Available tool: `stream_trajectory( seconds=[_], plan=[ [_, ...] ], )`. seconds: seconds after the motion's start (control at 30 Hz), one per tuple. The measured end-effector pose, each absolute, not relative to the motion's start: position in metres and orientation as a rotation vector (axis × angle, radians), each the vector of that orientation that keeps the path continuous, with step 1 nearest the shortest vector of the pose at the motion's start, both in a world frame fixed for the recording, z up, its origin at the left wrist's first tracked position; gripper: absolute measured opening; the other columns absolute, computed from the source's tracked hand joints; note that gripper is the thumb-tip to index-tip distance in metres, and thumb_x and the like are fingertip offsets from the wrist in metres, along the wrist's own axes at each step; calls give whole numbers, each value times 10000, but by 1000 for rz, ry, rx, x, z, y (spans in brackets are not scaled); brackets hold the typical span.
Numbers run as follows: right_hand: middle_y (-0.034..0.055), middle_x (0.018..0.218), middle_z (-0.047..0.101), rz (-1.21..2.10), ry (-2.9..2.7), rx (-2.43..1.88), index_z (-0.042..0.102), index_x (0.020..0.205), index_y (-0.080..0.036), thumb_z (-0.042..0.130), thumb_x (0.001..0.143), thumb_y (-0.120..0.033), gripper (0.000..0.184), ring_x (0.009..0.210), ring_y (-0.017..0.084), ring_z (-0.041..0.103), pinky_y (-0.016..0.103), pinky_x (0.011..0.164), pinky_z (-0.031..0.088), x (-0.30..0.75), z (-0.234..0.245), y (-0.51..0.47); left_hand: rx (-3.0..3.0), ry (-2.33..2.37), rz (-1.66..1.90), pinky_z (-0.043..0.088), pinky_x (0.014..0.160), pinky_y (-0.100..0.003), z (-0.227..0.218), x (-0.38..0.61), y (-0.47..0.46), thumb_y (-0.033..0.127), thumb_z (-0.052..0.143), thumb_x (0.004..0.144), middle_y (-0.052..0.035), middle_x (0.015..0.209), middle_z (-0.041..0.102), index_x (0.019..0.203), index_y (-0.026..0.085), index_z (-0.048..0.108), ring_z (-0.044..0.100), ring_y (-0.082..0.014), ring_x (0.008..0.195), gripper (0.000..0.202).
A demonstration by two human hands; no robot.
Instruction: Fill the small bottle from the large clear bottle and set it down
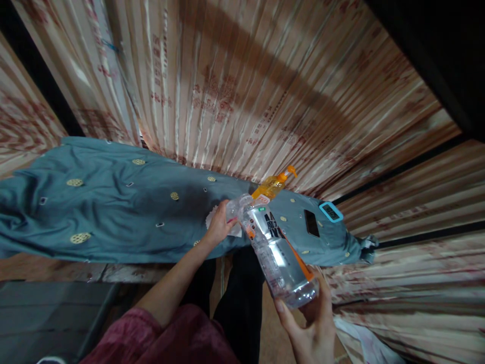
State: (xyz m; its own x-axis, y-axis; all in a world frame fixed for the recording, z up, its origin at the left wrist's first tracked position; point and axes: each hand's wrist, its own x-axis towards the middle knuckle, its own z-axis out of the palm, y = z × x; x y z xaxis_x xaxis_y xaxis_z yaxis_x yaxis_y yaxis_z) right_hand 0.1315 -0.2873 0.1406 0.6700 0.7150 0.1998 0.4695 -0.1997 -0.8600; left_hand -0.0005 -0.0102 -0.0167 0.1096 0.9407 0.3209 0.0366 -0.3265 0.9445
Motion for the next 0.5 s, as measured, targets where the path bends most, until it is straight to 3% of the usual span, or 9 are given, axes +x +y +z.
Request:
stream_trajectory(
  seconds=[0.5],
  plan=[
    [233, 1364, 805, 303, -931, -1831, 497, 1675, -165, 953, 817, -643, 1083, 1098, 391, 849, 472, 929, 696, 130, 142, -286, 1543, 1031, 1309, 592, 1223, -619, -12, 0, -11, 153, 929, 785, -110, 1285, 750, 1329, 242, 616, 753, -386, 1299, 634]
  ],
)
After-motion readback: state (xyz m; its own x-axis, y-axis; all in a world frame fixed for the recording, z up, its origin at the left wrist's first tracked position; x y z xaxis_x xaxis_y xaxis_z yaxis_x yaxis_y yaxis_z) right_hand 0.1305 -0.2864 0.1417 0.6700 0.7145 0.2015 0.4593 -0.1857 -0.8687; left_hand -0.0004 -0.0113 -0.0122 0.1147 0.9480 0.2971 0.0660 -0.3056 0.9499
